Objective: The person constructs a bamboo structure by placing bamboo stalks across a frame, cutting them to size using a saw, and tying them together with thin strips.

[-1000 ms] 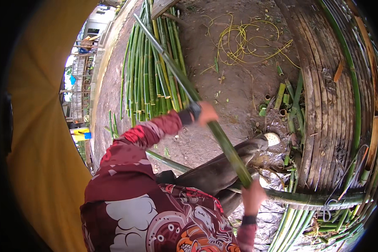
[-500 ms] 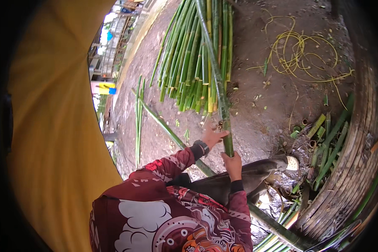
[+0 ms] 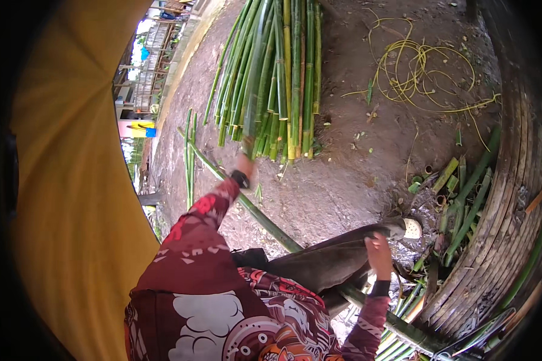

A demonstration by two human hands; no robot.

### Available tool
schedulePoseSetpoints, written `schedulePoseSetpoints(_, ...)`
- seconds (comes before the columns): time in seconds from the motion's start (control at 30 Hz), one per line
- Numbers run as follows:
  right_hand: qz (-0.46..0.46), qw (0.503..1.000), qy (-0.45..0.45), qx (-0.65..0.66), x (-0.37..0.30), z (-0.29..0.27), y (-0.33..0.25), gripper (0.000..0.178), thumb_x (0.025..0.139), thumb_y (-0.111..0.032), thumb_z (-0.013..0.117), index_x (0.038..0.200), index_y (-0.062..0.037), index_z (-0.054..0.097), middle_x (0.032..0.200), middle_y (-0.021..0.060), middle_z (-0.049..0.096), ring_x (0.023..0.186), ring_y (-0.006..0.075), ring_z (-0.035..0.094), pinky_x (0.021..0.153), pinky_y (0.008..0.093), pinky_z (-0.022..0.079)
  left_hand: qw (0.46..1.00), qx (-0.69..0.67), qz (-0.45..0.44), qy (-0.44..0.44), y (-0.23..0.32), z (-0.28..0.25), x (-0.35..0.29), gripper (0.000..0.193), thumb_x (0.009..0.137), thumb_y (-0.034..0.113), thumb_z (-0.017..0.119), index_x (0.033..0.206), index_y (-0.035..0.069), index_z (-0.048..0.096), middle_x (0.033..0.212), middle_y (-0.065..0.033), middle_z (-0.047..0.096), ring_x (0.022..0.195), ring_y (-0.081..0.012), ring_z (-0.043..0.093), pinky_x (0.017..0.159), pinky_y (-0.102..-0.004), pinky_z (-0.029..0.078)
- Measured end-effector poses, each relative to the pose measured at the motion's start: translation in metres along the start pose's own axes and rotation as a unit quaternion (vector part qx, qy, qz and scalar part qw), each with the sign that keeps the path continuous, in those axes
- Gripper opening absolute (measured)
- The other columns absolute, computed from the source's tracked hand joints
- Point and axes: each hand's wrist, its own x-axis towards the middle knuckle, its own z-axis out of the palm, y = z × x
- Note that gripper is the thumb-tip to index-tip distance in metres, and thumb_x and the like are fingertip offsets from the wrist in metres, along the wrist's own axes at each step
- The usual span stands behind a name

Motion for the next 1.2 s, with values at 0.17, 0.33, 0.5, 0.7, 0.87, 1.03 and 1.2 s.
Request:
schedulePoseSetpoints(0.17,0.067,0.989,0.118,-0.065,-0.055,-0.035,0.075,0.041,0.099,-0.029,0.067,0.126,0.0015,0.063,0.116,0.02,0.073,0.106,0.0295,0.071,0.091,0.0393,0.055,0.969,0.232,-0.033,0.072,0.103,-0.021,0.033,0.088,0.086,0.062,0.073,0.143,0.0,0.052,0.129,-0.025,0.064,0.115,-0.0366,0.066,0.095,-0.0499,0.056)
schedulePoseSetpoints(0.33,0.004,0.991,0.121,0.049,-0.053,0.027,0.086,0.035,0.1,-0.022,0.063,0.123,0.0041,0.063,0.11,0.0163,0.073,0.099,0.0256,0.071,0.088,0.0361,0.055,0.712,0.288,0.582,-0.267,0.179,0.073,-0.1,0.034,0.103,0.026,0.058,0.135,0.019,0.066,0.144,-0.0184,0.058,0.138,-0.0352,0.051,0.117,-0.0472,0.041)
schedulePoseSetpoints(0.5,0.022,0.969,0.164,0.185,-0.082,0.061,0.126,0.031,0.103,-0.017,0.059,0.122,0.0067,0.062,0.102,0.0104,0.071,0.086,0.0158,0.066,0.074,0.0303,0.054,0.695,-0.055,0.572,-0.433,0.299,0.107,-0.361,0.052,0.092,0.038,0.071,0.129,0.002,0.064,0.123,-0.0197,0.066,0.118,-0.0369,0.062,0.101,-0.0458,0.05)
schedulePoseSetpoints(0.7,0.048,0.841,0.19,0.505,-0.199,0.096,0.12,0.037,0.101,-0.016,0.061,0.136,-0.0025,0.059,0.111,0.008,0.07,0.098,0.0177,0.069,0.075,0.0328,0.059,0.603,-0.075,0.666,-0.433,0.326,0.126,-0.512,0.04,0.089,0.024,0.074,0.121,0.003,0.064,0.12,-0.018,0.066,0.111,-0.0364,0.064,0.098,-0.0449,0.051)
schedulePoseSetpoints(0.87,-0.035,0.756,0.141,0.638,-0.277,0.113,0.172,0.047,0.103,-0.024,0.064,0.145,-0.0043,0.054,0.12,0.0088,0.069,0.1,0.0187,0.071,0.078,0.0341,0.062,0.547,-0.098,0.769,-0.315,0.357,0.145,-0.57,0.035,0.093,0.02,0.069,0.122,0.001,0.064,0.115,-0.0172,0.066,0.112,-0.0375,0.061,0.1,-0.0481,0.047)
schedulePoseSetpoints(1.03,-0.079,0.604,0.299,0.735,-0.35,0.163,0.275,0.043,0.104,-0.026,0.061,0.139,-0.0012,0.056,0.11,0.0101,0.071,0.093,0.0223,0.074,0.074,0.0353,0.062,0.375,-0.006,0.891,-0.255,0.341,0.194,-0.657,0.054,0.089,0.018,0.07,0.139,0.003,0.056,0.133,-0.0203,0.058,0.131,-0.0412,0.048,0.112,-0.0529,0.038)
schedulePoseSetpoints(1.2,-0.083,0.323,0.536,0.775,-0.299,0.172,0.422,0.028,0.104,-0.028,0.063,0.114,-0.0027,0.062,0.094,0.0094,0.072,0.081,0.0214,0.073,0.067,0.0333,0.06,0.375,-0.001,0.903,-0.208,0.311,0.243,-0.68,0.072,0.084,0.011,0.071,0.148,0.002,0.04,0.139,-0.027,0.037,0.131,-0.0437,0.038,0.112,-0.0546,0.035)
